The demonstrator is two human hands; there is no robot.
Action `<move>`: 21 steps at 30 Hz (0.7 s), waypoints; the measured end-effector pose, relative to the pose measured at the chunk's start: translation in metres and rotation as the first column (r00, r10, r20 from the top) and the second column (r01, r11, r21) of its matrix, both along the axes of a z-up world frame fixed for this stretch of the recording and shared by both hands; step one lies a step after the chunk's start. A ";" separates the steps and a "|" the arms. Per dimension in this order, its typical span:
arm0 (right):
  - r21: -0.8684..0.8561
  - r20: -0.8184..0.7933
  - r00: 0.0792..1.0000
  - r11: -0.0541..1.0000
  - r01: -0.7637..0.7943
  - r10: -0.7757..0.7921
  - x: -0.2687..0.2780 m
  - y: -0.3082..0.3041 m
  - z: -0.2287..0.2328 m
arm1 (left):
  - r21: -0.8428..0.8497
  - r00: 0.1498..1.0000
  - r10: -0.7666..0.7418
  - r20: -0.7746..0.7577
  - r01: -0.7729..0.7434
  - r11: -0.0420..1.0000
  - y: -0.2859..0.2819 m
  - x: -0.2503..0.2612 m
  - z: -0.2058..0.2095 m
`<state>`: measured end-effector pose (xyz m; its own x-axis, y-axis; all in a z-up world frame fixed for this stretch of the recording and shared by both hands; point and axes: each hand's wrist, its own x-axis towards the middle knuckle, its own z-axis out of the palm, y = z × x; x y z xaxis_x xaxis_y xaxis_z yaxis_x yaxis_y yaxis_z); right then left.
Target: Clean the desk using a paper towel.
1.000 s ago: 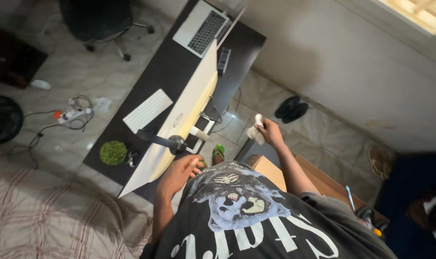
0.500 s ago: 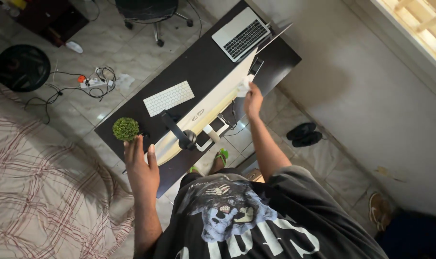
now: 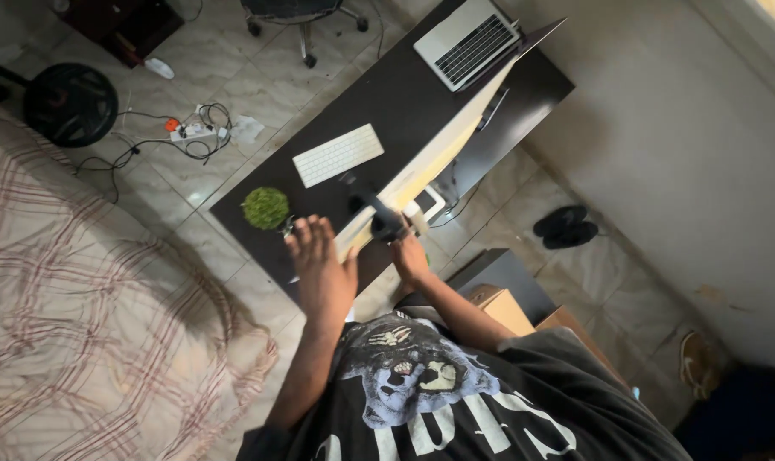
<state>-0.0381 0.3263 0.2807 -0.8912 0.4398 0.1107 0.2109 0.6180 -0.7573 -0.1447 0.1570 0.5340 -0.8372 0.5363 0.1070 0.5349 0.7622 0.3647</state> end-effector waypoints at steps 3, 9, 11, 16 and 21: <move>-0.151 0.023 0.989 0.979 -0.139 0.144 0.001 -0.070 0.055 | 0.013 0.997 -0.068 0.046 0.068 0.998 -0.011 -0.004 -0.001; -0.333 0.122 0.942 0.907 -0.259 0.314 0.031 -0.197 -0.022 | 0.112 0.979 -0.200 0.031 0.196 0.974 -0.054 -0.011 0.002; -0.346 0.155 0.925 0.896 -0.279 0.347 0.041 -0.226 -0.031 | 0.147 0.974 -0.224 0.041 0.216 0.965 -0.077 -0.009 0.000; -0.775 0.169 0.862 0.605 -0.183 0.477 0.019 -0.265 -0.017 | 0.197 0.988 -0.153 0.030 0.144 0.970 -0.154 -0.013 -0.040; -0.973 0.152 0.868 0.224 0.049 0.473 -0.022 -0.294 0.048 | 0.031 0.930 -0.006 0.368 -0.005 1.000 -0.266 -0.034 -0.089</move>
